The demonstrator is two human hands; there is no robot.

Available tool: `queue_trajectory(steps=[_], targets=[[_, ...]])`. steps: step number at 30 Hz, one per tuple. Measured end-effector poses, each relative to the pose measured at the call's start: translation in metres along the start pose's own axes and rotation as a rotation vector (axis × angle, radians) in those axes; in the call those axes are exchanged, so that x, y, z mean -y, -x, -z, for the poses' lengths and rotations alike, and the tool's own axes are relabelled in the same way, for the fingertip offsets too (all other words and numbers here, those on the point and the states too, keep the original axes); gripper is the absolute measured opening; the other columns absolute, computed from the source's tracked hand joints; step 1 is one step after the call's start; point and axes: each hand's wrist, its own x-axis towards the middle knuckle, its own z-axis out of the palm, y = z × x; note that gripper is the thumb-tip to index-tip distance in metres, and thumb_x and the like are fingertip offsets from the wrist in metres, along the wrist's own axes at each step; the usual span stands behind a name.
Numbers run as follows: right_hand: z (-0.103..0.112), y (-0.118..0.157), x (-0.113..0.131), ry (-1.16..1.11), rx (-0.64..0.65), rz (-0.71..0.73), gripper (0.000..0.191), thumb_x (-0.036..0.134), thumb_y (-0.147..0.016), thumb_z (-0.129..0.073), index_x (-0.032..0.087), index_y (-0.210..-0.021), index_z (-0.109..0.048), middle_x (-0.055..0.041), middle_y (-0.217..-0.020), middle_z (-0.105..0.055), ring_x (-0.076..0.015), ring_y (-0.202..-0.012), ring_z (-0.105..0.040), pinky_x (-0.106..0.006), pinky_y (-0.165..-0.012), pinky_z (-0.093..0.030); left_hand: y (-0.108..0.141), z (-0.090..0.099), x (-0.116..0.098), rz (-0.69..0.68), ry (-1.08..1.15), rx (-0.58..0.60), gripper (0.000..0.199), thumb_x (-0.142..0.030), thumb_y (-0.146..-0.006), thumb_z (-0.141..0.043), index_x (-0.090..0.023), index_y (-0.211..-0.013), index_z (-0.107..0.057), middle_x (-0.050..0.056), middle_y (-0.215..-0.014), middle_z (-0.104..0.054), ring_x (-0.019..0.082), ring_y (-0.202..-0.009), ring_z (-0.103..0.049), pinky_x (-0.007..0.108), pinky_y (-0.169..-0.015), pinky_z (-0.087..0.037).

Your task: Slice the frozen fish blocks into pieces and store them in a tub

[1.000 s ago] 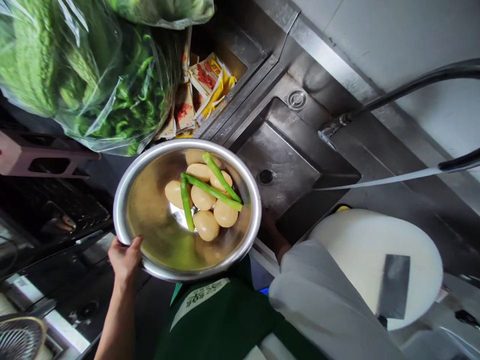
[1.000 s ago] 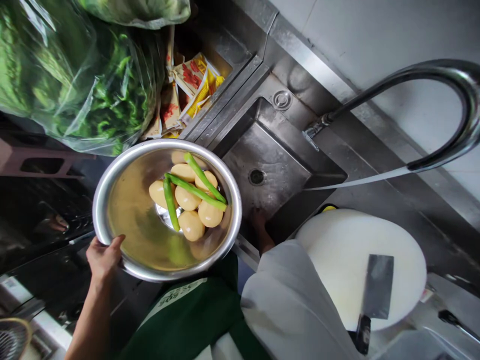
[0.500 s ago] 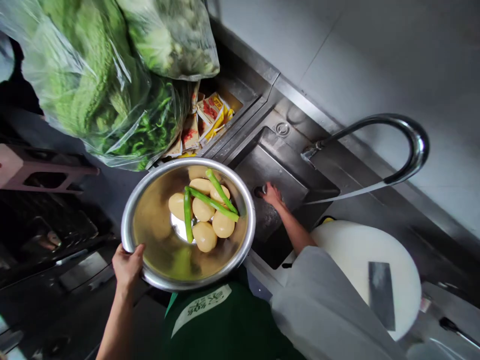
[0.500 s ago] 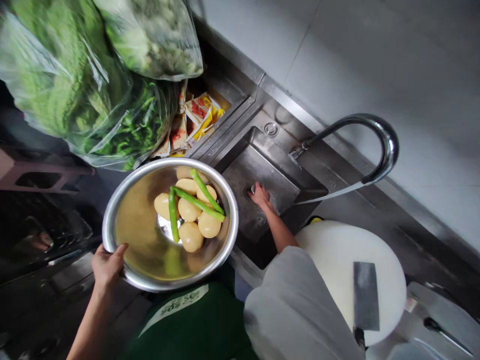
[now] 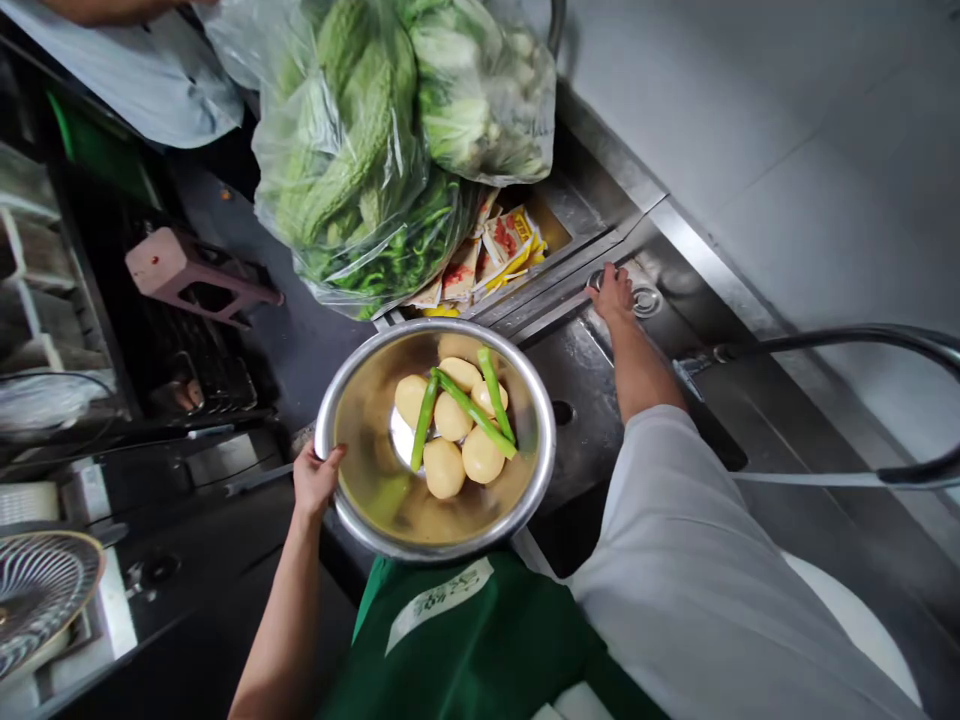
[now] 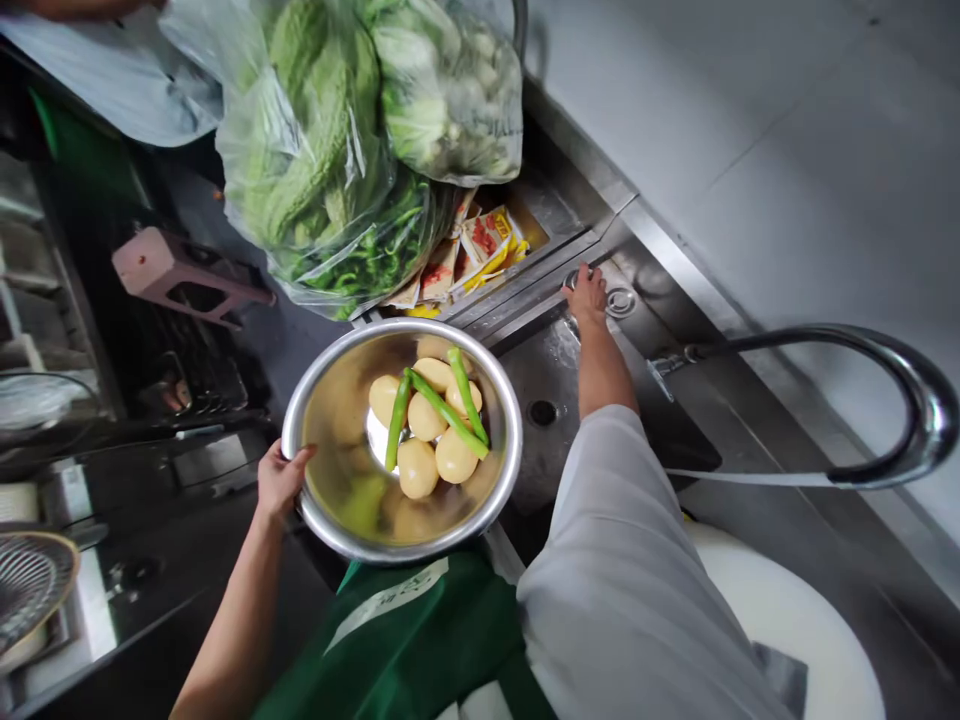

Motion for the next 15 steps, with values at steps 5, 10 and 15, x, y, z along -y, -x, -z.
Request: queue_trajectory(steps=[5,10,15], targets=[[0.007,0.003,0.003,0.033,-0.047,0.053,0.077,0.051,-0.097,-0.066,0.017,-0.159,-0.036,-0.0249,-0.167,-0.024,-0.0392,-0.146,-0.036,-0.062,-0.115,-0.037,-0.006,0.000,0.015,0.092,0.050,-0.007,0.050,-0.051,-0.053,-0.079,-0.012,-0.083,-0.066,-0.002,-0.065,-0.054,0.010,-0.056,-0.043,0.023,-0.053,-0.034],[0.059,0.058,0.020,-0.006,-0.250,0.152,0.057,0.043,-0.102,-0.053,0.019,-0.153,-0.044,-0.0212,-0.164,-0.032,-0.0371,-0.151,-0.033,-0.061,-0.120,-0.034,-0.011,0.001,0.021,0.119,0.073,0.007,0.052,-0.051,-0.052,-0.083,-0.012,-0.081,-0.065,-0.003,-0.061,-0.052,0.009,-0.054,-0.042,0.023,-0.052,-0.033],[0.149,0.184,-0.005,-0.026,-0.549,0.344,0.043,0.031,-0.098,-0.052,0.021,-0.139,-0.054,-0.0170,-0.146,-0.053,-0.0328,-0.144,-0.046,-0.060,-0.122,-0.036,-0.017,0.000,0.025,0.134,0.132,0.024,0.054,-0.049,-0.046,-0.085,-0.012,-0.080,-0.066,-0.004,-0.058,-0.053,0.010,-0.051,-0.043,0.023,-0.049,-0.034]])
